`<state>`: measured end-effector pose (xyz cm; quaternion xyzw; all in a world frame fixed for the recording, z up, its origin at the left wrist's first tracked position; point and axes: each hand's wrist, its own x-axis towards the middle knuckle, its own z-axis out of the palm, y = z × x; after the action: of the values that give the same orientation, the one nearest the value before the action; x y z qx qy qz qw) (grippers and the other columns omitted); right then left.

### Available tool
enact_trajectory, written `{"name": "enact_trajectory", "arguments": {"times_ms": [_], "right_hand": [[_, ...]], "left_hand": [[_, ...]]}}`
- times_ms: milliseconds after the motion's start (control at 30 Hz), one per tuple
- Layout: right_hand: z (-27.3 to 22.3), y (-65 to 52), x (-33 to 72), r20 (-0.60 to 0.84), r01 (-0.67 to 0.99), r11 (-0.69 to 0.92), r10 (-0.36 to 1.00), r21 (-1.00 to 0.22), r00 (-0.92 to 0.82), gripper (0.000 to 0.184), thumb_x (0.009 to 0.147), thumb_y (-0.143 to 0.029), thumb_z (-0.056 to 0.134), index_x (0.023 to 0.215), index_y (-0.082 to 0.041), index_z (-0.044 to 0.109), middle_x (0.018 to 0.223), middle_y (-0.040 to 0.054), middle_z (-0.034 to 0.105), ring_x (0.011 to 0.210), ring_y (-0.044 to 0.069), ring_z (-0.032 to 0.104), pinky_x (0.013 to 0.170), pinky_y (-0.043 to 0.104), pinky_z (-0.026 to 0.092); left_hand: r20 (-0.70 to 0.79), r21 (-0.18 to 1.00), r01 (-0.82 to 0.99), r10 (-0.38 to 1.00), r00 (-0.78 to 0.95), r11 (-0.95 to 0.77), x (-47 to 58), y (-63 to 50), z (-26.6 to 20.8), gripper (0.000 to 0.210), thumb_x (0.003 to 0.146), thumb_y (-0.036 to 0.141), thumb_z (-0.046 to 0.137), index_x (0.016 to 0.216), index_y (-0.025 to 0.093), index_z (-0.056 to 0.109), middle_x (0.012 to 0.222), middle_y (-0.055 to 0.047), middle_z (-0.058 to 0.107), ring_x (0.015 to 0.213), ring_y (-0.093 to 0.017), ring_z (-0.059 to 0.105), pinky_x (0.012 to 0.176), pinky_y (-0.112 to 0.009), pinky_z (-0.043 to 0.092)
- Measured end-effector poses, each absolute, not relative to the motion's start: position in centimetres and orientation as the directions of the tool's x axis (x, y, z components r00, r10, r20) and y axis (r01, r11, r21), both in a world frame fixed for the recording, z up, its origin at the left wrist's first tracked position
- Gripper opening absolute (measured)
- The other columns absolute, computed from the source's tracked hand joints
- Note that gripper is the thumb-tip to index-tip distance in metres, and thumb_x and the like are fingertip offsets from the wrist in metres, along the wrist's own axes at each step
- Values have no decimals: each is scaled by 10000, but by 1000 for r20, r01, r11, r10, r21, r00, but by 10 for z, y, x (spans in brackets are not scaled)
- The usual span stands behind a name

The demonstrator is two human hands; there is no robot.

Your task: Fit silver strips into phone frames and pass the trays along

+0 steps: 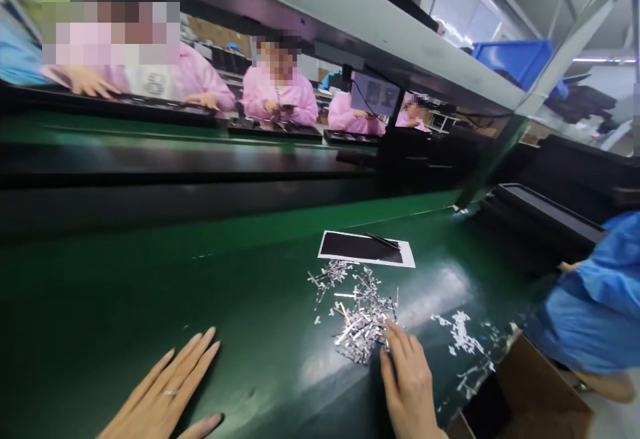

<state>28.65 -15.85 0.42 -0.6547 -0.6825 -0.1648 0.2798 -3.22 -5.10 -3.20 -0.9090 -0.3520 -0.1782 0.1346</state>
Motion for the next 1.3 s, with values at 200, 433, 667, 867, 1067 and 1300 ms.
{"name": "enact_trajectory", "arguments": {"times_ms": [200,433,667,867,1067,1300], "right_hand": [[-24,-158,329,414,989,-104,900,-108,140,394,824,-108,262,1205,-153,353,1208,125,449,1075,223,452,826,418,459],[-6,-121,308,272,972,79,962,-221,-16,550,726,12,228,1247,-140,319,1262,89,406,1191,152,330,952,341,381],[24,-90,308,196,865,114,981,-488,-19,444,760,-18,235,1138,-90,456,1227,123,446,1112,187,420,934,389,381],[12,-47,313,213,843,15,970,-538,118,306,830,-131,343,1100,-75,475,1160,142,487,1076,223,414,934,429,349],[10,-35,299,204,795,69,976,-602,70,257,836,-155,408,1078,-118,488,1189,109,464,1110,201,371,967,400,300],[32,-55,289,148,694,174,984,-699,-97,141,820,-110,462,847,-179,582,894,3,609,893,110,525,814,239,419]], "left_hand": [[251,99,642,644,723,-760,68,8,-12,753,793,575,318,1306,42,179,1344,-179,202,1229,-292,225,956,-485,334],[92,264,511,549,831,-818,133,21,2,593,863,482,218,1306,88,201,1372,-92,197,1265,-196,162,1038,-421,217],[103,520,495,626,773,-696,125,21,-1,445,894,388,145,1268,211,312,1363,-3,273,1250,-145,227,1025,-378,274],[221,269,538,595,773,-799,120,-2,3,705,798,597,268,1319,130,183,1357,-141,256,1245,-299,207,945,-519,341],[383,7,483,449,808,-875,104,-34,-13,1065,565,788,380,1328,86,136,1293,-204,348,1177,-382,315,837,-513,438],[402,5,545,500,767,-839,125,-14,-16,1132,587,743,443,1313,-5,1,1267,-268,349,1170,-343,342,862,-446,447]]}}
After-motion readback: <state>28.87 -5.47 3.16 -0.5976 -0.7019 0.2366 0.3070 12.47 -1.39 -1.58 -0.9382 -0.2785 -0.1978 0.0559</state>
